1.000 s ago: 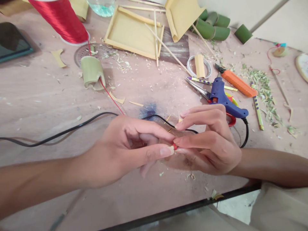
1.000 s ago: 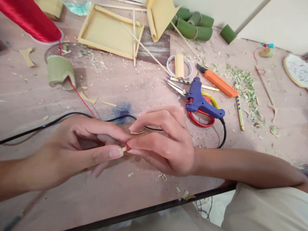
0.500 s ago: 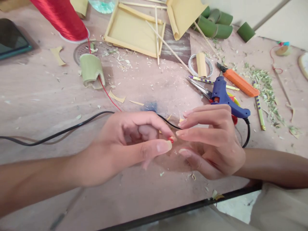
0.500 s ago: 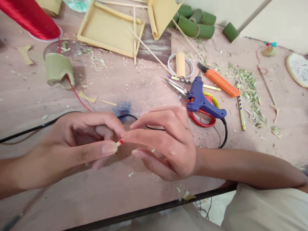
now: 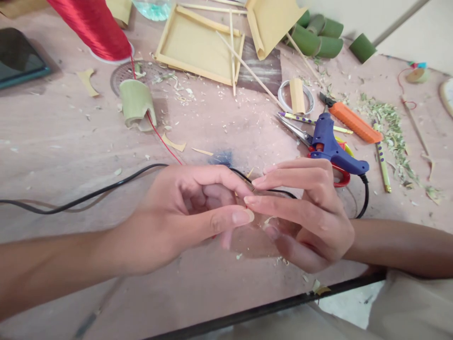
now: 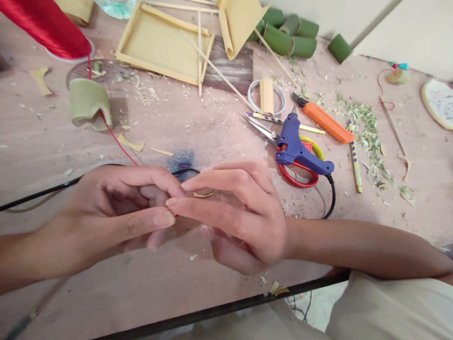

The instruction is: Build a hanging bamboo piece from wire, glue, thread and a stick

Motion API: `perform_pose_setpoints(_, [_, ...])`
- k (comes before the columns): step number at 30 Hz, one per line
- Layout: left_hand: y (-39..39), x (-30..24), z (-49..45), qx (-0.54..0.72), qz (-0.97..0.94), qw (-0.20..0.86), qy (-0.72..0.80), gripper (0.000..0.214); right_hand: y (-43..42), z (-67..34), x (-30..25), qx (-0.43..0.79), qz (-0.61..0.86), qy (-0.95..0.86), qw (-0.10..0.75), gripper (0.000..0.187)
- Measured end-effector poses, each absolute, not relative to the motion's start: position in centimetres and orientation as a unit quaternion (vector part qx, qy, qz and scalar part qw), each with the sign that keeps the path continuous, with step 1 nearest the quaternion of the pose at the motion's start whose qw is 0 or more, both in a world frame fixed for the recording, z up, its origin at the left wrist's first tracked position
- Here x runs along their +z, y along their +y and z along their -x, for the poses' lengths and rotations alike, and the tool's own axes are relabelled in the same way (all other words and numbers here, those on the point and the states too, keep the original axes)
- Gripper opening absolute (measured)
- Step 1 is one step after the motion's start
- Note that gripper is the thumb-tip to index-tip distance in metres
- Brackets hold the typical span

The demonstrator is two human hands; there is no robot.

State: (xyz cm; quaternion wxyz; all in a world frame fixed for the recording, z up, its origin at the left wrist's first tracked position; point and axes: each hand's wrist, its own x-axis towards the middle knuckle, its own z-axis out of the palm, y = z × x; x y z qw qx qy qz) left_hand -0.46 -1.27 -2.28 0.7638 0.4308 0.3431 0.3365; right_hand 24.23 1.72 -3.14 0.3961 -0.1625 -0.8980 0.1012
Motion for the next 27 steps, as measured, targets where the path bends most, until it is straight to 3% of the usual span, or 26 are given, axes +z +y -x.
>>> perform_pose_setpoints(7, [-1.17,-1.81,0.27,0.368,-0.429,0.745,0.355,0.005,1.75,-24.04,-3.25,0.127,0.172,-0.881,0.421,0.041])
perform_pose_setpoints(12, [-1.23,-1.69,0.17,0.371,-0.415,0.752,0.352,0.009,1.82,-24.28,-3.31,0.121,0.165,-0.898,0.389,0.048])
perform_pose_setpoints(27, [-1.30,-2.16,-0.10,0.326,-0.467,0.703,0.426,0.007,2.04,-24.23,-3.36,0.130,0.162,-0.902,0.379,0.038])
